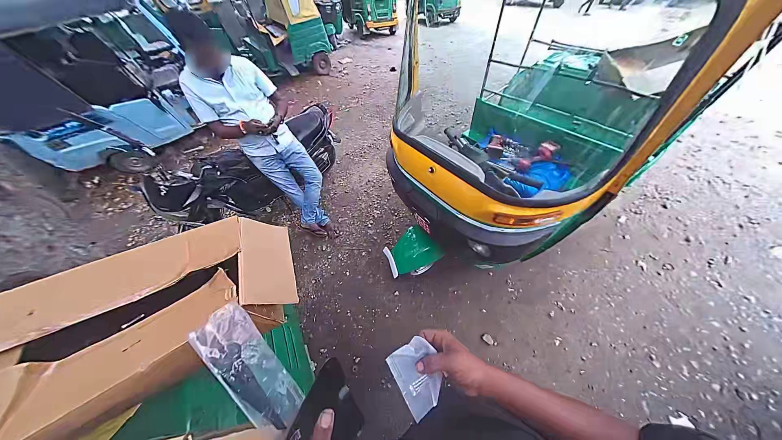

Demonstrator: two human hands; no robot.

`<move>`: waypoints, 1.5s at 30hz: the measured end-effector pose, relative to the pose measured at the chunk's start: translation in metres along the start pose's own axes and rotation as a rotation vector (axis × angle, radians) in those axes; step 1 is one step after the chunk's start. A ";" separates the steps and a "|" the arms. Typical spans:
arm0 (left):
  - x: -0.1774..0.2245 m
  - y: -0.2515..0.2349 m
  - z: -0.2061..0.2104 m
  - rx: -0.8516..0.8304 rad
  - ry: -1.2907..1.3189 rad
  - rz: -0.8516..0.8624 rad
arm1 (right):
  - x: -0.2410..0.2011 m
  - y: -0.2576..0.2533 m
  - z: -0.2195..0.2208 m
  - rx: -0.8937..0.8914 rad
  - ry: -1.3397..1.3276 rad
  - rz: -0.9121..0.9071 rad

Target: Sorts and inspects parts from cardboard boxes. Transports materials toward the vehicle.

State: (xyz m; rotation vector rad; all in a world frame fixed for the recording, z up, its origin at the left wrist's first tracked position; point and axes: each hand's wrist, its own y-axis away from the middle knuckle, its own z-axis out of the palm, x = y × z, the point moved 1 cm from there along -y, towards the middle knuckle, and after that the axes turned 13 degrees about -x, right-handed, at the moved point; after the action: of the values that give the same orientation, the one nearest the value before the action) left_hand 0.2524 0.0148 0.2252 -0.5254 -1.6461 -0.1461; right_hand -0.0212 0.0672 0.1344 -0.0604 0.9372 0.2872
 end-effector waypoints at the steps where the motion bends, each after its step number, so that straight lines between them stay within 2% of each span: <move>1: -0.004 -0.019 0.021 -0.042 -0.013 -0.011 | -0.011 0.013 -0.020 0.062 0.008 -0.030; 6: -0.015 -0.096 0.114 -0.258 -0.061 -0.021 | -0.054 0.064 -0.085 0.291 0.196 -0.204; 10: -0.035 -0.145 0.169 -0.457 -0.020 0.044 | -0.060 0.077 -0.118 0.441 0.053 -0.273; 13: -0.042 -0.181 0.202 -0.711 -0.050 0.120 | -0.071 0.086 -0.134 0.482 0.021 -0.378; 17: -0.041 -0.210 0.282 -1.094 0.031 0.225 | -0.088 0.132 -0.143 0.534 0.237 -0.394; 20: -0.033 -0.206 0.365 -1.333 0.136 0.357 | -0.086 0.173 -0.141 0.727 0.314 -0.526; 24: -0.013 -0.177 0.485 -1.622 0.201 0.529 | -0.088 0.236 -0.146 1.188 0.368 -0.779; 27: -0.003 -0.147 0.580 -1.768 0.275 0.605 | -0.101 0.298 -0.167 1.488 0.434 -0.793; 31: 0.016 -0.109 0.712 -1.966 0.363 0.607 | -0.123 0.397 -0.226 1.672 0.533 -0.776; 34: 0.030 -0.081 0.803 -1.939 0.381 0.535 | -0.149 0.468 -0.278 1.705 0.455 -0.768; 36: 0.041 -0.082 0.858 -1.857 0.402 0.494 | -0.174 0.512 -0.307 1.711 0.414 -0.745; 39: 0.042 -0.122 0.942 -1.482 0.355 0.370 | -0.215 0.572 -0.364 1.693 0.453 -0.659; 42: -0.005 -0.183 1.008 -1.228 0.204 0.071 | -0.245 0.613 -0.424 1.680 0.516 -0.560; 45: -0.067 -0.244 1.066 -0.991 0.183 -0.205 | -0.282 0.633 -0.486 1.610 0.521 -0.538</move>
State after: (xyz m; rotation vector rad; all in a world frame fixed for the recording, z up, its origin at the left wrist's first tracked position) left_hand -0.8125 0.2000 0.0458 -1.0378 -1.3613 -1.1618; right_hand -0.7306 0.5287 0.1177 1.1207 1.3864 -1.0691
